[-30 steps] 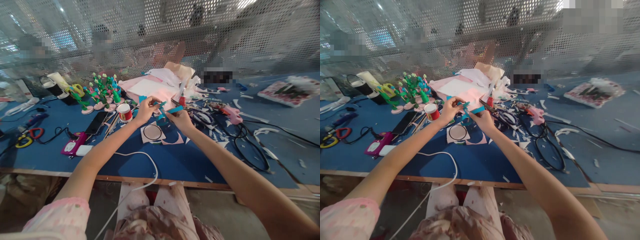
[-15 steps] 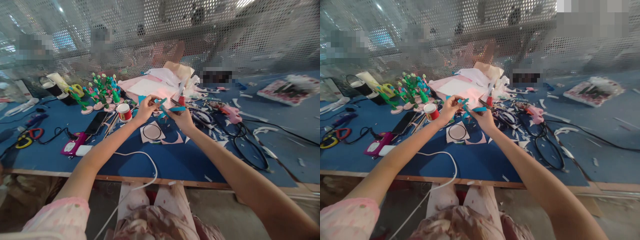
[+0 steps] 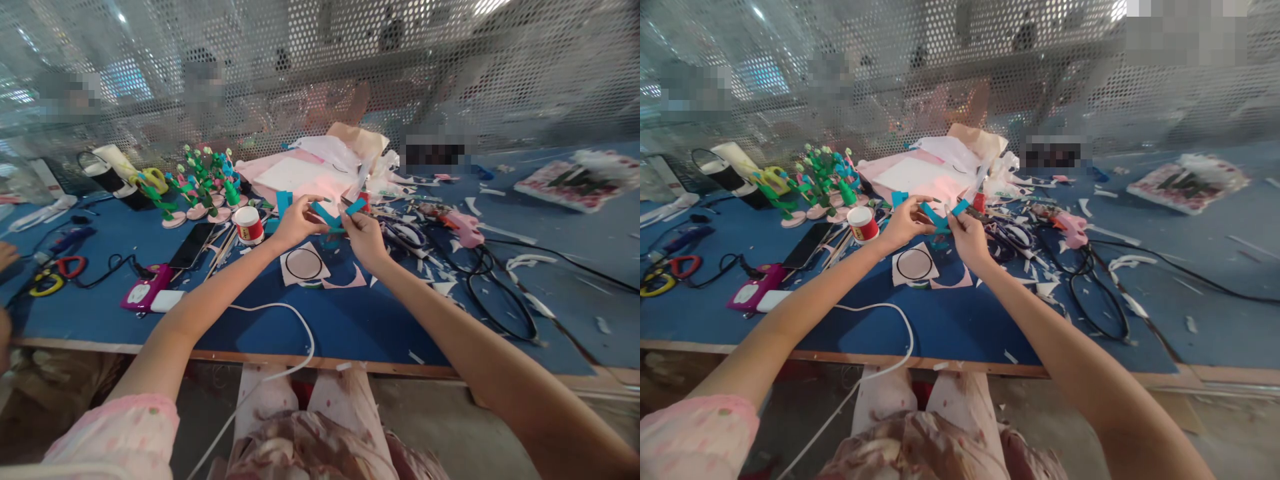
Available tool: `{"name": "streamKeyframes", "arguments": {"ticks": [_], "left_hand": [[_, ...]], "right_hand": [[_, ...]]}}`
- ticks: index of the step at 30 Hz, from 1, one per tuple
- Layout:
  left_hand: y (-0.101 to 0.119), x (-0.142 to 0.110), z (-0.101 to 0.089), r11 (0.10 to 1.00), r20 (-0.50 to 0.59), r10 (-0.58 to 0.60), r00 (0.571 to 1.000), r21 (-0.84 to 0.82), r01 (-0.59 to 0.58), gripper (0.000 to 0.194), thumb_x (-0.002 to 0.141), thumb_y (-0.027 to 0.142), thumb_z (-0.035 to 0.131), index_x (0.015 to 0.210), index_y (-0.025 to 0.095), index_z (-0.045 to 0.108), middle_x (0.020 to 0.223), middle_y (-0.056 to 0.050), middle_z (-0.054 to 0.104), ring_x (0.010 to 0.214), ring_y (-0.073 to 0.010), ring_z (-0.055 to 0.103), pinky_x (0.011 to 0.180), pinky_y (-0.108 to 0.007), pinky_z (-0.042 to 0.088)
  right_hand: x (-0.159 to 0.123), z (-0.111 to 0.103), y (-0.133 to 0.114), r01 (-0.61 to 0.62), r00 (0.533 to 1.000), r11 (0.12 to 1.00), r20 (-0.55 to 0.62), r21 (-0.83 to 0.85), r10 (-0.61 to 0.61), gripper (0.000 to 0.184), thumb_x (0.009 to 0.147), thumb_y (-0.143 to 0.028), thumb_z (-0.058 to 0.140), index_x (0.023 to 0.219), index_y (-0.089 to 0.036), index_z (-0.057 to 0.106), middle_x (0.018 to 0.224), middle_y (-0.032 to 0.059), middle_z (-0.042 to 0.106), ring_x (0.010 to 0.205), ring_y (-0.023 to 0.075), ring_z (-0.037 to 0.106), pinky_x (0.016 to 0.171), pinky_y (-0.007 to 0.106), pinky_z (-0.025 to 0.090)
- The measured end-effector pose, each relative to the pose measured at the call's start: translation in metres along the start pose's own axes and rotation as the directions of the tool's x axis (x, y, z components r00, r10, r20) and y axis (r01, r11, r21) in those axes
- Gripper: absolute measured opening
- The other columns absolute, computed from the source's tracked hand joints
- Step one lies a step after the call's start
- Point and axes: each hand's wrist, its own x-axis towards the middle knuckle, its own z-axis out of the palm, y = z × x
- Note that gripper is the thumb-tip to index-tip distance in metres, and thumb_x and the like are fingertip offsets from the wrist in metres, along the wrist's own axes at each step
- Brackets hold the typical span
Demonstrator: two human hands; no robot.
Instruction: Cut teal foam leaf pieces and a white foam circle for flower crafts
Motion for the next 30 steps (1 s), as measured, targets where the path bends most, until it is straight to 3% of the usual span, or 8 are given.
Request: {"name": "streamKeyframes", "arguments": {"ticks": [3,6,10,13,16,22,25,30], "left_hand": [[-0.005,0.0,0.003,0.999,0.025,-0.011,1.0,-0.04,0.012,0.074,0.047,0.012,0.082,0.113,0.016,0.05,0.082,-0.002,0.064,0.066,-0.0118,0.063,0.061,-0.022,0.05],[-0.006,0.0,0.003,0.999,0.005,0.011,1.0,-0.036,-0.011,0.076,0.05,0.012,0.08,0.119,0.017,0.048,0.072,0.001,0.062,0.064,-0.0123,0.063,0.062,-0.023,0.051],[-0.002,0.0,0.001,1.0,0.066,0.008,0.998,-0.024,-0.006,0.084,0.049,0.011,0.081,0.124,0.016,0.045,0.071,0.001,0.06,0.066,-0.0143,0.063,0.062,-0.025,0.051],[0.0,-0.001,0.002,1.0,0.104,0.019,0.994,0.011,-0.021,0.073,0.048,0.01,0.08,0.116,0.013,0.054,0.068,0.002,0.059,0.067,-0.0139,0.062,0.063,-0.025,0.05],[-0.002,-0.002,0.005,0.998,0.06,0.051,0.997,-0.027,-0.05,0.056,0.049,0.011,0.08,0.101,0.012,0.061,0.07,0.0,0.06,0.068,-0.0123,0.061,0.066,-0.027,0.051],[0.0,-0.006,0.008,0.994,-0.032,0.059,0.998,-0.089,-0.061,0.045,0.048,0.011,0.08,0.089,0.012,0.061,0.071,0.001,0.06,0.069,-0.0104,0.061,0.068,-0.024,0.053],[0.0,-0.005,0.006,0.995,-0.049,0.082,0.995,-0.046,-0.084,0.044,0.049,0.011,0.079,0.09,0.013,0.061,0.074,0.001,0.059,0.067,-0.0093,0.061,0.063,-0.021,0.051],[-0.003,0.0,-0.001,0.996,-0.074,0.092,0.993,0.013,-0.091,0.043,0.05,0.012,0.079,0.088,0.013,0.06,0.072,0.002,0.058,0.06,-0.0078,0.058,0.057,-0.02,0.049]], "right_hand": [[0.0,0.0,0.001,0.036,0.999,0.999,-0.03,-0.03,-0.037,0.043,0.069,-0.059,0.058,0.057,-0.017,0.051,0.049,-0.0025,0.047,0.049,0.0108,0.044,0.048,0.024,0.038],[0.001,0.001,0.002,-0.005,1.0,0.999,-0.008,0.052,0.005,0.036,0.068,-0.053,0.063,0.069,-0.018,0.054,0.052,-0.0024,0.052,0.05,0.012,0.048,0.05,0.026,0.041],[0.002,0.002,0.006,-0.038,0.992,0.999,-0.118,0.023,0.04,0.043,0.064,-0.045,0.069,0.09,-0.017,0.049,0.057,-0.0034,0.055,0.054,0.0134,0.052,0.052,0.026,0.04],[-0.001,0.001,0.004,0.03,0.994,0.999,-0.105,-0.012,-0.031,0.054,0.068,-0.042,0.067,0.11,-0.017,0.043,0.056,-0.0059,0.052,0.054,0.0134,0.052,0.054,0.027,0.041],[-0.007,-0.001,-0.003,0.118,0.99,0.99,-0.068,-0.075,-0.123,0.059,0.075,-0.039,0.062,0.124,-0.02,0.037,0.054,-0.0069,0.05,0.051,0.0127,0.048,0.055,0.027,0.041],[-0.008,0.0,-0.008,0.12,0.988,0.98,-0.077,-0.161,-0.134,0.03,0.077,-0.044,0.058,0.09,-0.016,0.06,0.057,-0.0008,0.056,0.052,0.0125,0.051,0.052,0.026,0.04],[-0.004,0.0,-0.001,0.059,0.993,0.991,-0.097,-0.12,-0.071,0.034,0.074,-0.05,0.06,0.074,-0.016,0.061,0.06,0.0022,0.06,0.056,0.0139,0.054,0.054,0.026,0.042],[0.002,0.001,-0.002,-0.132,0.991,0.991,-0.023,0.007,0.132,0.052,0.065,-0.067,0.057,0.056,-0.016,0.058,0.05,-0.0002,0.052,0.048,0.0104,0.047,0.044,0.023,0.035]]}}
